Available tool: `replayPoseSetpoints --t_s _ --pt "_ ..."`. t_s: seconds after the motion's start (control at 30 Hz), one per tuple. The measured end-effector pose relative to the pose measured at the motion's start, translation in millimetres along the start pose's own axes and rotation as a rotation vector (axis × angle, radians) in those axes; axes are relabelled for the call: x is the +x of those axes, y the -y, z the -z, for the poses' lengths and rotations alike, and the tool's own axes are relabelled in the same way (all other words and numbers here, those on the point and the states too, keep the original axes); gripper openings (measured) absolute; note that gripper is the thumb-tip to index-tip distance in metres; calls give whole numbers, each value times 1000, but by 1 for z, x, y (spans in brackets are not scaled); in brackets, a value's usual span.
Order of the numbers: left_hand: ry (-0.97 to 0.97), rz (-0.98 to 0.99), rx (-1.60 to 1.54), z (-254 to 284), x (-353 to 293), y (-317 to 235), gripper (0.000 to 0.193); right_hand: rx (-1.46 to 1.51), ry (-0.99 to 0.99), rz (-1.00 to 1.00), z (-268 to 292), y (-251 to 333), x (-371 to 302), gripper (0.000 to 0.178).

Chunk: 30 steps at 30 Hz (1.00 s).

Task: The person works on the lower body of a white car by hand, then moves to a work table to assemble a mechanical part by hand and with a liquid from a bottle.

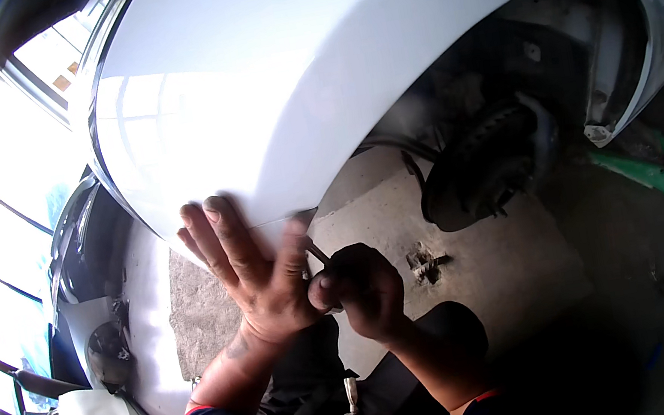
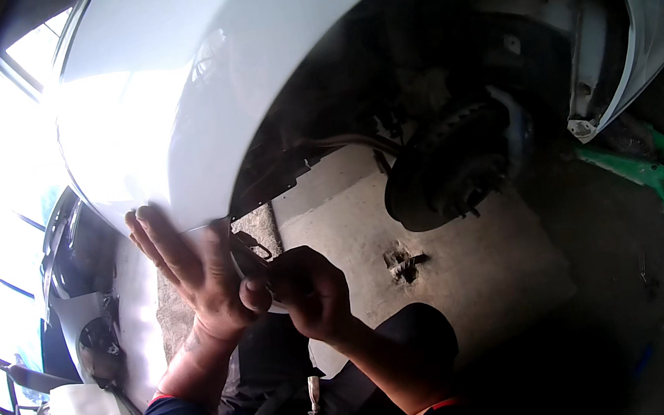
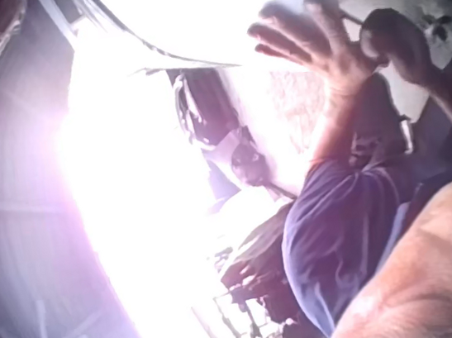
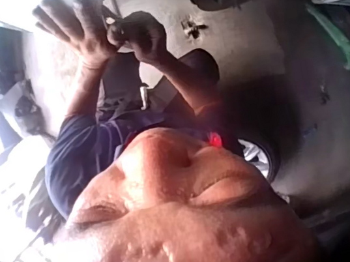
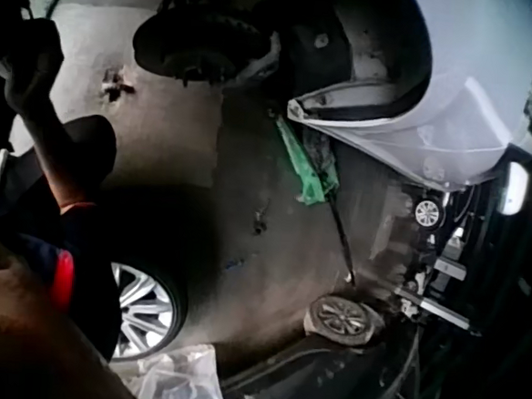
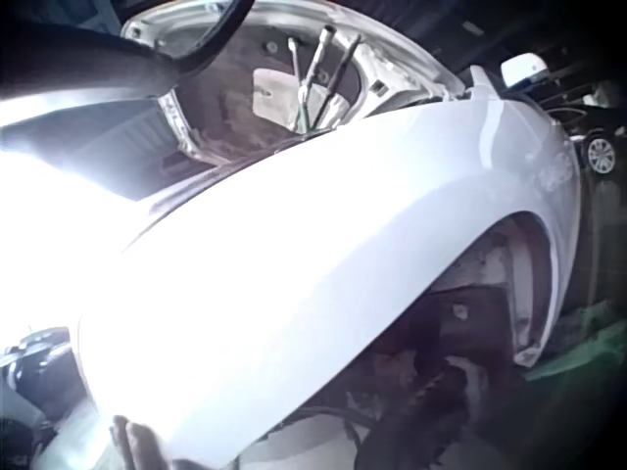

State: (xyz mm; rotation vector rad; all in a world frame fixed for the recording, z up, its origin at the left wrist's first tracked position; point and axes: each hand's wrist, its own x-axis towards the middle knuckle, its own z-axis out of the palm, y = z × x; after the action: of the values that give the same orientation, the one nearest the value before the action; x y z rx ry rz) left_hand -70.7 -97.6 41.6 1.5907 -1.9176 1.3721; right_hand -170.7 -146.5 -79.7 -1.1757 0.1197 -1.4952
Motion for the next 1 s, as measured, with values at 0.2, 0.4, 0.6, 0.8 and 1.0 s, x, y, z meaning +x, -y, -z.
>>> replayPoseSetpoints --t_s 0.2,0.4,0.6,0.8,1.0 --pt "-42 -29 26 -2 3 -2 74 1112 474 -766 27 -21 8 33" --pt "-100 35 -27 -9 0 -3 74 989 399 -607 20 -23 -4 36" --pt "19 -67 47 1 4 -4 74 -16 -21 115 9 -3 -6 18" --pt "58 -35 75 -2 -7 8 79 1099 434 -570 32 -16 3 40" --pt "36 43 -40 -19 1 7 82 536 277 -189 27 -36 -8 27"
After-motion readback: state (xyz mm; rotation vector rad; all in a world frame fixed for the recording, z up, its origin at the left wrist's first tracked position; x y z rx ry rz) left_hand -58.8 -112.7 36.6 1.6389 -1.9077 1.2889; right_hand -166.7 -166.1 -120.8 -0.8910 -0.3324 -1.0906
